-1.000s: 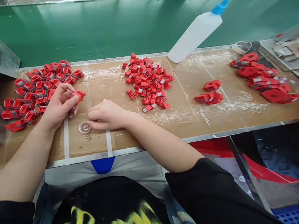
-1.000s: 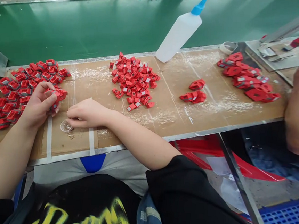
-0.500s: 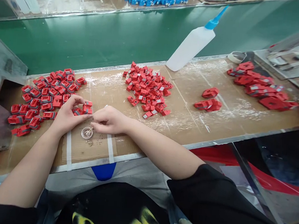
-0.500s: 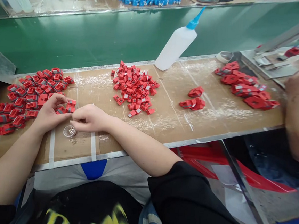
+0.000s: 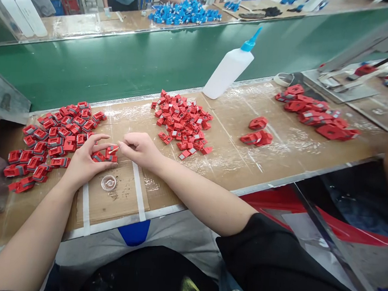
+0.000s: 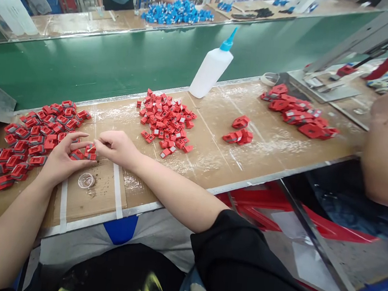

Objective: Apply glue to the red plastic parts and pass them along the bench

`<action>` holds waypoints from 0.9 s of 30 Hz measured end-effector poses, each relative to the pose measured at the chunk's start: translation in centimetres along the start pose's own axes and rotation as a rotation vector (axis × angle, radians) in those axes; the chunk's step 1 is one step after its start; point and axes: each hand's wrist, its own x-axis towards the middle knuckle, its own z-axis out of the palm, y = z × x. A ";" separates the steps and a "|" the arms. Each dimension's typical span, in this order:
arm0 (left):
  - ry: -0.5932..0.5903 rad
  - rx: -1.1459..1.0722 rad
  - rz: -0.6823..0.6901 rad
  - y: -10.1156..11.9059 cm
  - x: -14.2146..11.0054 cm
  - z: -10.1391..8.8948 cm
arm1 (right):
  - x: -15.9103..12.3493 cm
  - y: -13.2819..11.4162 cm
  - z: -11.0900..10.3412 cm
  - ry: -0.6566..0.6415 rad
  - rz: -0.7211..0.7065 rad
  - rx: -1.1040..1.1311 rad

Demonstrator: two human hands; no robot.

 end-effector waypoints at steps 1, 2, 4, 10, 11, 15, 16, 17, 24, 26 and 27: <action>0.003 0.007 0.000 0.0 0.0 0.0 | 0.0 0.0 0.0 -0.012 0.005 -0.002; 0.003 0.015 -0.001 0.0 0.0 0.0 | 0.0 0.0 0.0 -0.016 0.008 -0.007; 0.006 0.024 0.000 0.0 0.0 0.0 | 0.0 0.1 0.0 0.003 0.012 -0.025; 0.022 -0.017 0.000 0.0 0.1 0.0 | 0.1 -0.1 -0.1 0.005 -0.009 -0.041; 0.020 -0.024 -0.004 0.1 0.1 0.0 | 0.1 -0.1 -0.2 0.000 -0.015 -0.040; 0.031 -0.044 -0.006 0.1 0.0 0.0 | 0.2 -0.2 -0.4 0.013 -0.012 -0.106; 0.033 -0.045 -0.009 0.1 0.0 0.0 | 0.2 -0.3 -0.4 0.005 -0.010 -0.119; 0.034 -0.044 -0.015 0.1 0.0 0.0 | 0.3 -0.3 -0.5 -0.007 -0.011 -0.122; 0.041 -0.033 -0.001 -0.1 0.1 0.0 | 0.3 -0.4 -0.4 0.010 -0.011 -0.129; 0.048 0.002 0.015 0.0 0.1 0.0 | 0.3 -0.5 -0.6 0.012 -0.022 -0.110; 0.055 0.018 0.026 0.0 0.2 -0.1 | 0.4 -0.6 -0.8 0.031 -0.029 -0.092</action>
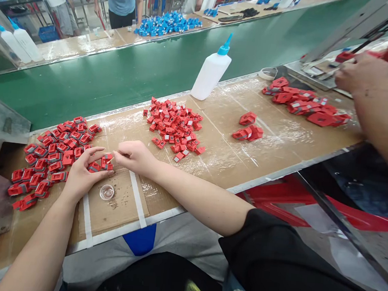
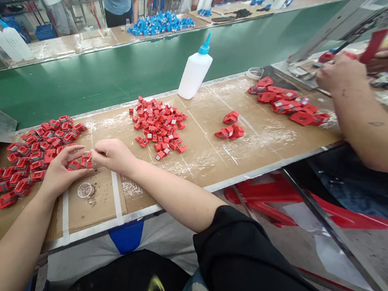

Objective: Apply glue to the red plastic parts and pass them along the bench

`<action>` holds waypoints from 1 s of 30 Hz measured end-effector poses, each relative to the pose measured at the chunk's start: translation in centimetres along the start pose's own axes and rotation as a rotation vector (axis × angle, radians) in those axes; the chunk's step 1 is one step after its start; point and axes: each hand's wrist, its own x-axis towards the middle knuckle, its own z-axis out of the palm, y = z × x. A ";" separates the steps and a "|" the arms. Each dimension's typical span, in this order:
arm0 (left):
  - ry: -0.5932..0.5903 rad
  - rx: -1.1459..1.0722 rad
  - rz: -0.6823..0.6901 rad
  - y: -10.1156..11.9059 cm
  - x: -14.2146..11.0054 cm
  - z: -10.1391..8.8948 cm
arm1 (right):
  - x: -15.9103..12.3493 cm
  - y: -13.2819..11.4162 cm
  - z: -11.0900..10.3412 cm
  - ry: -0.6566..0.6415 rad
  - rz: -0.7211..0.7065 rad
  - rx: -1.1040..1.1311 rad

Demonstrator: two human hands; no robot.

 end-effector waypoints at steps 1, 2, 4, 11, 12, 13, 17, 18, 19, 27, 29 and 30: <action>0.016 0.012 0.011 0.1 0.0 -0.1 | 0.0 -0.1 -0.2 0.020 -0.010 0.024; 0.038 0.022 0.021 0.2 0.1 -0.3 | 0.0 -0.3 -0.4 0.020 -0.031 0.054; 0.110 0.043 0.034 0.4 0.2 -0.7 | -0.2 -0.8 -0.6 -0.091 -0.113 0.104; 0.268 0.009 -0.003 0.6 0.4 -1.7 | -0.8 -2.3 0.4 -0.500 -0.284 -0.254; 0.279 -0.007 -0.007 0.6 0.4 -1.7 | -0.3 -2.0 0.0 -0.465 -0.238 -0.327; 0.290 -0.028 -0.007 0.5 0.4 -1.7 | 0.4 -1.6 -0.6 -0.409 -0.158 -0.416; 0.296 -0.167 0.012 0.3 0.6 -1.7 | 5.2 1.5 -4.9 -0.272 0.318 -0.829; 0.290 -0.201 0.013 0.2 0.6 -1.7 | 6.5 2.4 -5.9 -0.283 0.386 -0.886; 0.279 -0.232 0.010 0.1 0.6 -1.7 | 7.7 3.1 -6.9 -0.305 0.422 -0.919; 0.272 -0.375 0.002 -0.3 0.3 -1.2 | 10.1 5.6 -8.0 -0.381 0.419 -0.868; 0.267 -0.426 0.023 -0.4 0.3 -0.9 | 9.8 5.4 -7.4 -0.350 0.399 -0.787; 0.261 -0.457 0.030 -0.4 0.3 -0.8 | 9.6 5.2 -6.9 -0.327 0.383 -0.732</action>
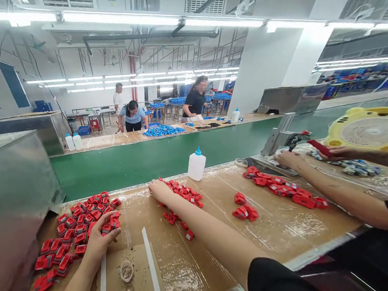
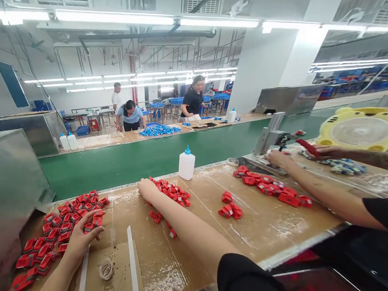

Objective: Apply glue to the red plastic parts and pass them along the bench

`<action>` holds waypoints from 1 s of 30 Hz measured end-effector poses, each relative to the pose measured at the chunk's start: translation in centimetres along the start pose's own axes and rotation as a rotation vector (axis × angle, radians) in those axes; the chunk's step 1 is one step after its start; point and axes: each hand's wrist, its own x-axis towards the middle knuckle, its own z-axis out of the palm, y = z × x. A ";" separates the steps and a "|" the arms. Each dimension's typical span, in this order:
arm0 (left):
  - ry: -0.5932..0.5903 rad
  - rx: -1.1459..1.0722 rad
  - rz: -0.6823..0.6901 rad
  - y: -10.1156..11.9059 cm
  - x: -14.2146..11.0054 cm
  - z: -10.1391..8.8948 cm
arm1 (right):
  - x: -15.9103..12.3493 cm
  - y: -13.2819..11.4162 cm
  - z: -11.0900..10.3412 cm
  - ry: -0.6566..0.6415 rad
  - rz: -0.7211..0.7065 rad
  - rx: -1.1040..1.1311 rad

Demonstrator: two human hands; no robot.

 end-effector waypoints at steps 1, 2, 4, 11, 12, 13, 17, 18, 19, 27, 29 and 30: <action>-0.006 -0.025 0.000 -0.1 0.0 0.1 | -0.4 -0.6 0.5 0.017 -0.022 0.066; -0.012 -0.039 -0.002 -0.1 -0.1 0.3 | -0.8 -1.2 1.1 0.031 -0.048 0.136; -0.020 -0.027 -0.011 -0.1 -0.2 0.4 | -2.0 -2.7 2.9 0.038 -0.111 0.284; -0.156 0.127 -0.077 -0.1 -0.1 0.1 | -5.2 -5.8 7.7 -0.067 -0.190 1.323; -0.180 0.163 -0.092 -0.1 -0.1 0.0 | -5.4 -5.8 7.7 -0.089 -0.173 1.364; -0.194 0.203 -0.100 -0.1 -0.1 -0.1 | -5.6 -5.8 7.6 -0.100 -0.164 1.392; -0.153 0.373 -0.032 0.1 -0.2 0.0 | -6.7 -5.7 6.7 0.041 -0.275 1.244; -0.148 0.407 -0.007 0.1 -0.2 0.1 | -7.0 -5.8 6.6 0.104 -0.328 1.148; -0.153 0.438 0.009 0.1 -0.3 0.1 | -7.3 -5.9 6.6 0.159 -0.380 1.051; -0.207 0.506 0.028 0.0 -0.7 0.4 | -8.6 -6.8 7.1 0.281 -0.566 0.761; -0.211 0.508 0.037 0.1 -0.8 0.4 | -8.7 -6.9 7.0 0.276 -0.553 0.774; -0.217 0.514 0.039 0.1 -0.8 0.4 | -8.7 -6.9 6.9 0.268 -0.551 0.777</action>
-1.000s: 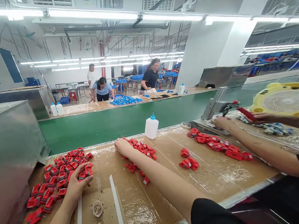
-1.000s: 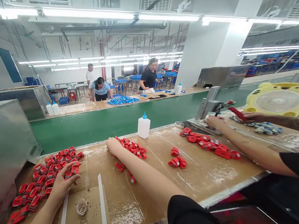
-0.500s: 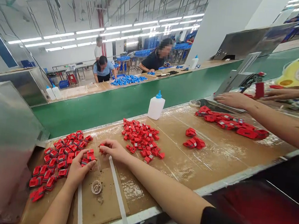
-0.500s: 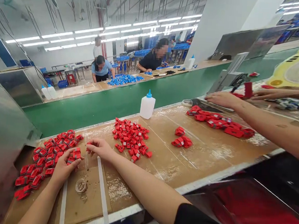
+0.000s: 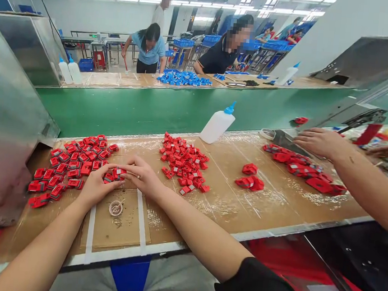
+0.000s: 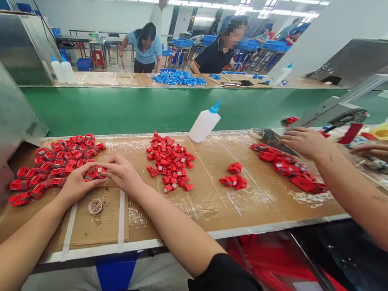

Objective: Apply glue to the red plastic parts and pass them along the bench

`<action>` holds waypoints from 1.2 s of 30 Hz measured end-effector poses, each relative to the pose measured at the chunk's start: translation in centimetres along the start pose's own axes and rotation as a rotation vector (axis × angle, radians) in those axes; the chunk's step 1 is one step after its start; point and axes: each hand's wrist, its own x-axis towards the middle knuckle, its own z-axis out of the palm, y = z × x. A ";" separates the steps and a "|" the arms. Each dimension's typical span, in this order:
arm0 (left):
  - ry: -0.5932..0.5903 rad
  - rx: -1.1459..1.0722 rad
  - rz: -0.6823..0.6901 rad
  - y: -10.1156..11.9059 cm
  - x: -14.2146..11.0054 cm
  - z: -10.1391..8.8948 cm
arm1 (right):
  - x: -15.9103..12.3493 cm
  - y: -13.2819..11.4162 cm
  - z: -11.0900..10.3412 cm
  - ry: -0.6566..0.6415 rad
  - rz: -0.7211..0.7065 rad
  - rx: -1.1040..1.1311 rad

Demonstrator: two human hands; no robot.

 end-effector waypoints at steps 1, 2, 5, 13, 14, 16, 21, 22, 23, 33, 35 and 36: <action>-0.008 0.008 0.005 0.0 -0.1 0.0 | 0.0 0.0 0.0 -0.005 0.004 0.002; -0.017 0.019 0.014 -0.1 -0.1 0.0 | 0.0 -0.1 0.0 -0.013 0.010 0.002; -0.057 0.050 0.076 -0.6 -0.3 0.1 | -0.1 0.1 0.2 -0.040 0.036 0.006; -0.069 0.064 0.156 -0.9 -0.5 0.1 | -0.4 0.8 0.7 -0.036 0.006 0.029; -0.070 0.060 0.156 -0.8 -0.5 0.0 | -0.3 0.7 0.7 -0.021 -0.009 0.021; -0.081 0.055 0.162 -0.6 -0.5 0.0 | -0.3 0.4 0.7 0.001 -0.033 0.008; -0.085 0.056 0.141 -0.4 -0.5 -0.1 | -0.2 -0.2 0.5 0.011 0.046 0.050; -0.091 0.059 0.133 -0.4 -0.4 -0.2 | -0.2 -0.3 0.4 0.005 0.082 0.062; -0.103 0.056 0.127 -0.4 -0.4 -0.2 | -0.2 -0.5 0.3 -0.002 0.113 0.069; -0.181 -0.042 0.105 -0.7 -0.7 0.0 | -0.6 -1.1 0.0 -0.058 0.145 0.024; -0.168 -0.041 0.094 -0.9 -0.7 0.1 | -0.6 -1.0 0.2 -0.054 0.175 0.055; -0.156 -0.039 0.093 -0.9 -0.7 0.2 | -0.6 -1.0 0.3 -0.050 0.181 0.081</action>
